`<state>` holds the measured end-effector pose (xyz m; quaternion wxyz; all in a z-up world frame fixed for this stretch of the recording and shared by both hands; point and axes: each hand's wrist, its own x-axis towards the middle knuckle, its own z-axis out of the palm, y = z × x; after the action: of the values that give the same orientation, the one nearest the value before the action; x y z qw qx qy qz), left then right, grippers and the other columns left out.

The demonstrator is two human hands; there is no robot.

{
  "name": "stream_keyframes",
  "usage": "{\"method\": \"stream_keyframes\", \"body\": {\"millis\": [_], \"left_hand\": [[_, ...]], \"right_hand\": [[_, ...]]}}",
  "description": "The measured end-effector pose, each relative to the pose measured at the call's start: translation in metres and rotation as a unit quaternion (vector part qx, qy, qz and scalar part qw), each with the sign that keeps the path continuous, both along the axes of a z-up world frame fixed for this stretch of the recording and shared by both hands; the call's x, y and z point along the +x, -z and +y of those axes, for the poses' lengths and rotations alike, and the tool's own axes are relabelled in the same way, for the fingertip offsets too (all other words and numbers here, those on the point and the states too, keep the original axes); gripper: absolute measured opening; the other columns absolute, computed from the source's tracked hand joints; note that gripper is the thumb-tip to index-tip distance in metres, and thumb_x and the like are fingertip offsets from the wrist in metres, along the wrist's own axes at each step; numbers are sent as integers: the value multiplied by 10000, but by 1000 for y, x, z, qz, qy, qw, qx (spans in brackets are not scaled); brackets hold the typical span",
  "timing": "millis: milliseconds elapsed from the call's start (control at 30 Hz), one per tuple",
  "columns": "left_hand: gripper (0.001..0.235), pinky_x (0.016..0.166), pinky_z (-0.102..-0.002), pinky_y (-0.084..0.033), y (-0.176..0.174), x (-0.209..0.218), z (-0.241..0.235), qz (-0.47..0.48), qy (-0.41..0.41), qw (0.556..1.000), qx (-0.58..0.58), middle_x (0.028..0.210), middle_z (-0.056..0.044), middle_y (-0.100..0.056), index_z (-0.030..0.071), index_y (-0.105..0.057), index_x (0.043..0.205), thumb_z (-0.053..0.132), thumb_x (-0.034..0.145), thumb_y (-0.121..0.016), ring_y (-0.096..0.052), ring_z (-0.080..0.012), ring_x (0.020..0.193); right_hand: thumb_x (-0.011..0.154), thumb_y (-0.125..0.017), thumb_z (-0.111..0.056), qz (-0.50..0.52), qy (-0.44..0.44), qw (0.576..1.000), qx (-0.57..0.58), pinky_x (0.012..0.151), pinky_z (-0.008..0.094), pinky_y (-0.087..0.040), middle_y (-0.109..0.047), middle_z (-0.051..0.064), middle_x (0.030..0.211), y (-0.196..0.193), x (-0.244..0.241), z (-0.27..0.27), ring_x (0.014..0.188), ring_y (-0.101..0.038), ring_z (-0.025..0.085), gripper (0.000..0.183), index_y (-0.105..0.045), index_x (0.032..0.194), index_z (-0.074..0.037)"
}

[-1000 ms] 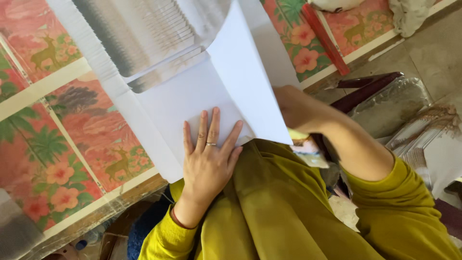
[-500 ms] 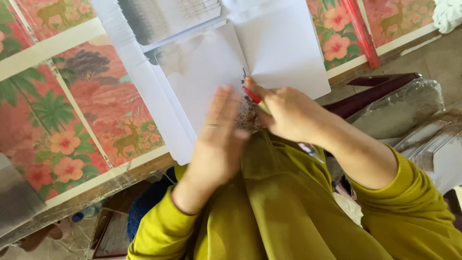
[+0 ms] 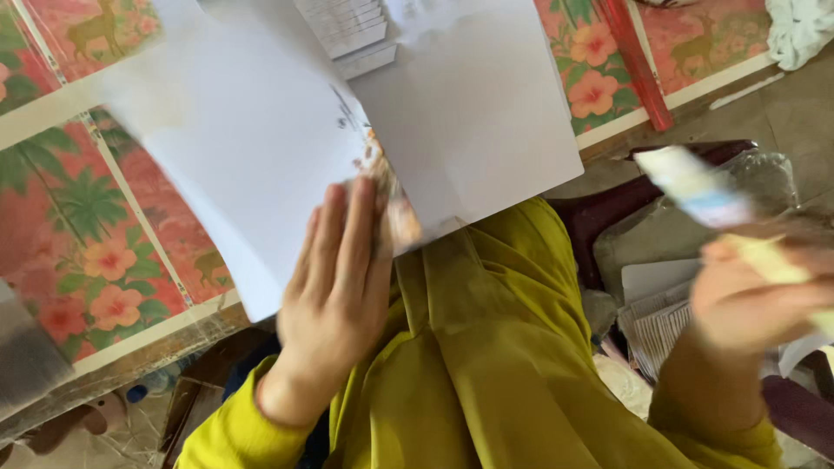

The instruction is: The person applies glue to the spine of a stack of paper using a brush. They then fold the paper over to adhere the pages together. This process is repeated for multiple sheets.

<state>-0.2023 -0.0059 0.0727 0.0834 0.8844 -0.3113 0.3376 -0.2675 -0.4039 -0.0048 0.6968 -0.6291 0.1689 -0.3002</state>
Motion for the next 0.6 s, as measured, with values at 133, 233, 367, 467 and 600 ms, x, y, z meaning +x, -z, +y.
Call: {"method": "stream_keyframes", "body": {"millis": [133, 233, 367, 467, 600], "left_hand": [[365, 960, -445, -488, 59, 9, -8, 13, -41, 998, 41, 1284, -225, -578, 21, -705, 972, 300, 962, -471, -599, -371, 1145], [367, 967, -446, -478, 70, 1, -9, 29, -36, 997, 56, 1307, -212, -568, 38, -700, 964, 325, 970, -469, -591, -365, 1160], [394, 951, -431, -482, 72, -1, -11, 30, -41, 998, 38, 1288, -197, -590, 42, -691, 932, 350, 989, -451, -613, -356, 1130], [350, 958, -432, -476, 74, -1, -10, 37, -36, 998, 39, 1320, -186, -570, 81, -664, 844, 343, 977, -475, -591, -359, 1161], [347, 946, -423, -487, 68, 0, -11, 37, -38, 998, 39, 1307, -192, -579, 93, -637, 791, 330, 980, -468, -606, -360, 1142]], "right_hand": [[701, -685, -216, -121, -157, 924, -328, 885, 327, -535, -656, 114, 1096, 11, -2, 67, 982, -637, 216, 276, -690, 954, -108], [654, -765, -53, -159, -227, 842, -464, 675, 375, -591, -710, 180, 982, 54, -25, 80, 813, -680, 279, 188, -755, 841, -66], [744, -702, -43, -241, -241, 815, -468, 639, 320, -584, -725, 130, 969, 10, 6, 127, 745, -688, 215, 142, -745, 878, -61], [736, -697, -51, -190, -236, 828, -472, 605, 374, -552, -726, 162, 928, 84, -23, 73, 734, -684, 277, 139, -755, 862, -37], [751, -667, -27, -196, -180, 845, -464, 644, 426, -561, -703, 240, 911, 47, -19, 77, 717, -673, 299, 102, -742, 804, 18]]}}
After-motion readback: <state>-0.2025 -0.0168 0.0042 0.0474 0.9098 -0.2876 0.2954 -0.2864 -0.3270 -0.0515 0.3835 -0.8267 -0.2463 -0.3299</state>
